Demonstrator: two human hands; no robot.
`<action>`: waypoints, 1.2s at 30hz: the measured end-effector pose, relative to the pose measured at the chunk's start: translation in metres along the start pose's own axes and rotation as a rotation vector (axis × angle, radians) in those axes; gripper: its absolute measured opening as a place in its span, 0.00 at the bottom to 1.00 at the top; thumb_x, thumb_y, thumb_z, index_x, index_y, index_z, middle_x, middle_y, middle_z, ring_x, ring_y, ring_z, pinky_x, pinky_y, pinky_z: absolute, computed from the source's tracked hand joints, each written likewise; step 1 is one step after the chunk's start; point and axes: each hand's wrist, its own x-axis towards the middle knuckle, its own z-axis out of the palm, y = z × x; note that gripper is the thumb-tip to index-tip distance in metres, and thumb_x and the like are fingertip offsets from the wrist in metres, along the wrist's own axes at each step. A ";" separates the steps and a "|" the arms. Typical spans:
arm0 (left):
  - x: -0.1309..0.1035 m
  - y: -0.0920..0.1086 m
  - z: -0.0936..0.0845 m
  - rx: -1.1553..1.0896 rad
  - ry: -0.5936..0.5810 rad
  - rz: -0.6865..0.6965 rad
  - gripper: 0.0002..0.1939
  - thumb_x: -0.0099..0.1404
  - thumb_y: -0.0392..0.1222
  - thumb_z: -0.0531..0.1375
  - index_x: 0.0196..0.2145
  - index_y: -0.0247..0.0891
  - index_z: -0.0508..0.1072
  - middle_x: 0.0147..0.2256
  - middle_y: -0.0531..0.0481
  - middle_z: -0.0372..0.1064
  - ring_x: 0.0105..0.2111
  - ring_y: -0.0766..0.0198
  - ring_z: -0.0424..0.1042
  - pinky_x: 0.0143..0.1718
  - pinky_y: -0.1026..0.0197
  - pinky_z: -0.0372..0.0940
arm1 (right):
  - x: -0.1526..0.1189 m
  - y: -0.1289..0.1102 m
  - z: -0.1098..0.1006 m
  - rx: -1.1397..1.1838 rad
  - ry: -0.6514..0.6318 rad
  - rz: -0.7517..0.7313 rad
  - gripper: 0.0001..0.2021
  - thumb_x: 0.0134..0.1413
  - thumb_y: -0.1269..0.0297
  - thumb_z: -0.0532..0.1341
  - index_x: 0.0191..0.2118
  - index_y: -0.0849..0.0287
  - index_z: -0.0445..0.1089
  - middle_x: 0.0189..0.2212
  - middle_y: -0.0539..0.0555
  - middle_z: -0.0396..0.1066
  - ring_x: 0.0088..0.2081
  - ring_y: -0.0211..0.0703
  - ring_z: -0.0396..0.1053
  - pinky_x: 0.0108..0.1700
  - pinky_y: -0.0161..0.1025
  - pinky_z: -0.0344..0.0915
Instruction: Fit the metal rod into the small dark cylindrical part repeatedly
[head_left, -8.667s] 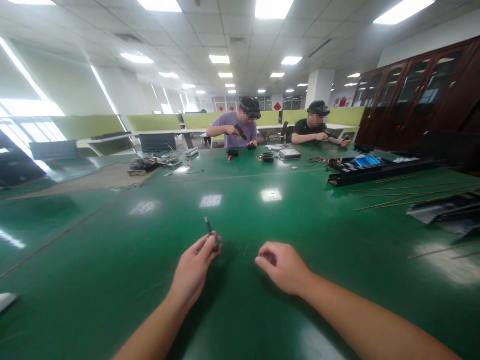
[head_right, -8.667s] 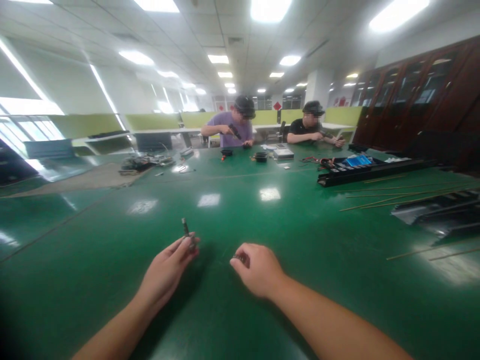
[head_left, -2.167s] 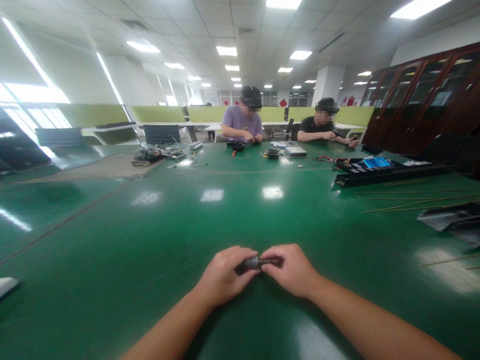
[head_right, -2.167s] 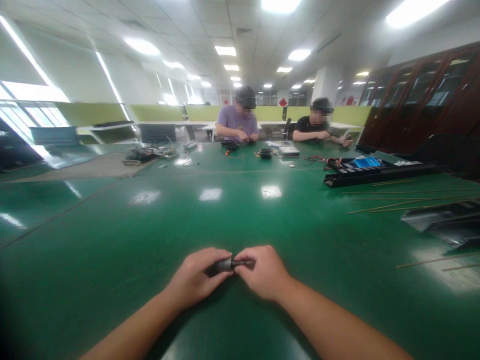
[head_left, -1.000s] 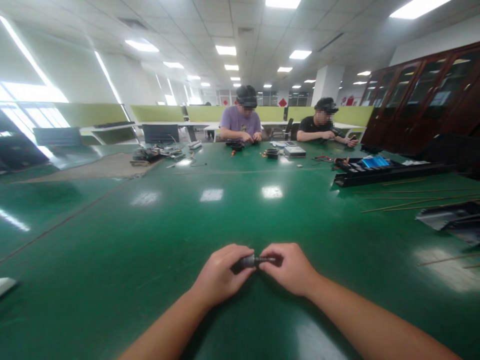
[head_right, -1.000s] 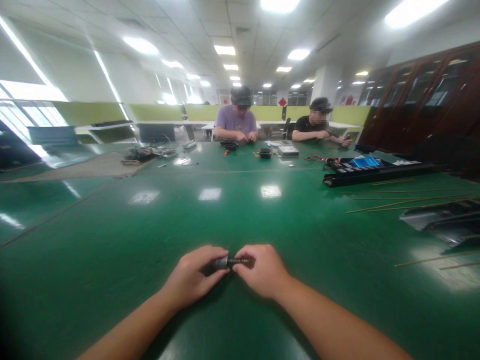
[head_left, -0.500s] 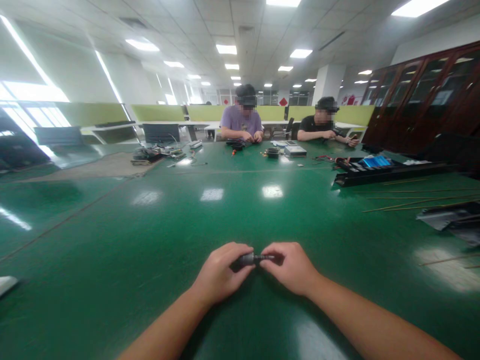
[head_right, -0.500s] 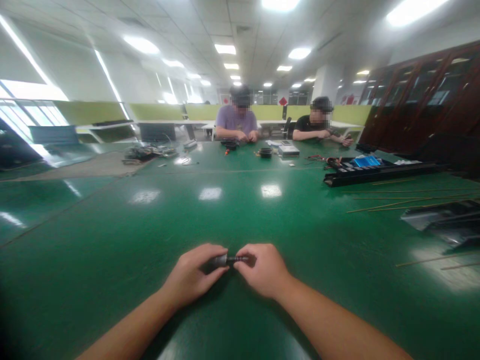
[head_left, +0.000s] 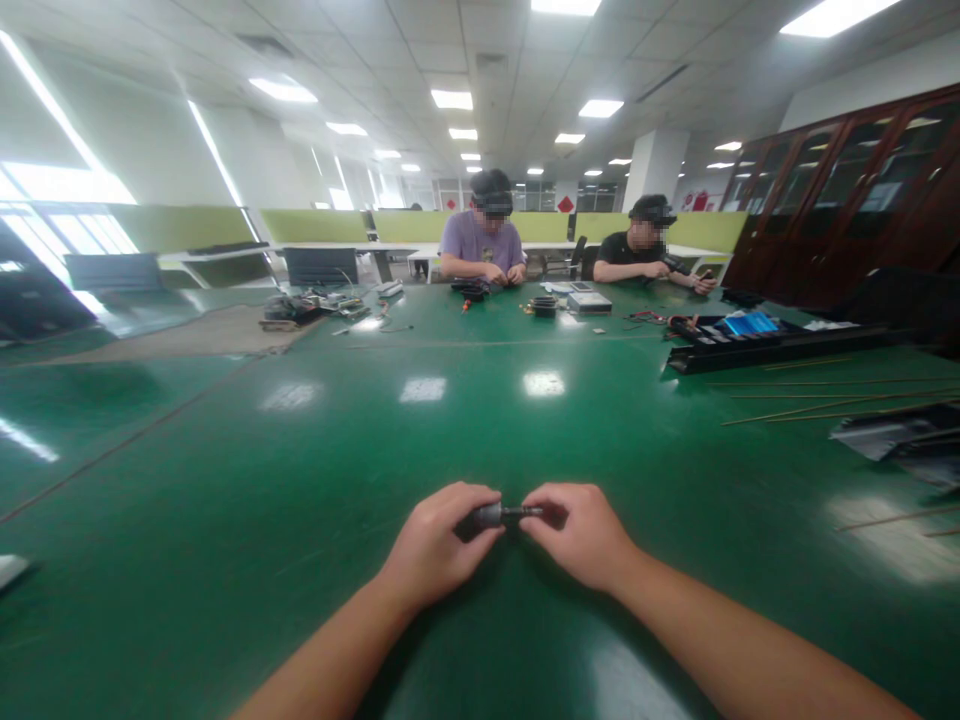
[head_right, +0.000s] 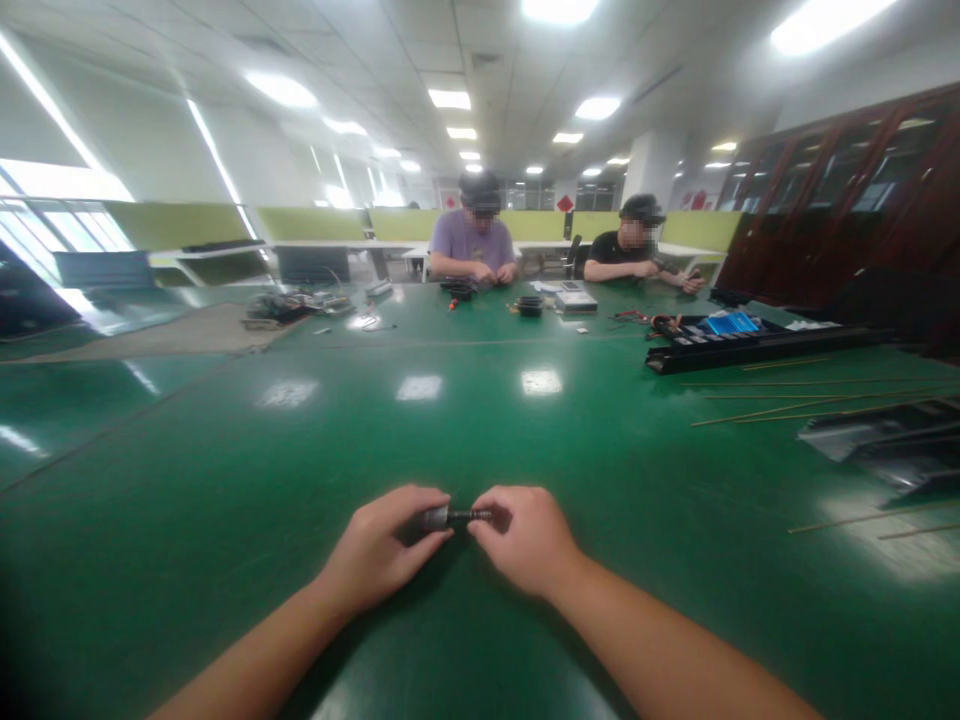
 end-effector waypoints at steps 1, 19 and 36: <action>0.000 0.000 0.000 0.005 0.000 -0.003 0.13 0.61 0.36 0.64 0.45 0.42 0.73 0.40 0.49 0.76 0.39 0.61 0.75 0.43 0.59 0.70 | 0.000 0.000 0.000 0.000 0.001 0.002 0.04 0.53 0.66 0.65 0.34 0.54 0.78 0.28 0.49 0.77 0.29 0.40 0.71 0.33 0.34 0.61; 0.001 -0.001 -0.001 0.040 0.016 -0.039 0.12 0.61 0.37 0.63 0.44 0.41 0.74 0.39 0.49 0.76 0.39 0.60 0.75 0.43 0.59 0.70 | -0.001 0.002 0.001 -0.016 0.027 0.009 0.04 0.52 0.66 0.65 0.34 0.54 0.77 0.27 0.48 0.76 0.28 0.40 0.70 0.33 0.34 0.61; 0.002 -0.001 -0.004 0.052 0.036 -0.057 0.12 0.61 0.38 0.63 0.43 0.40 0.75 0.40 0.46 0.76 0.40 0.57 0.76 0.45 0.56 0.72 | 0.000 0.001 0.000 -0.018 0.031 0.023 0.04 0.53 0.66 0.64 0.34 0.55 0.77 0.27 0.49 0.76 0.28 0.40 0.70 0.33 0.35 0.61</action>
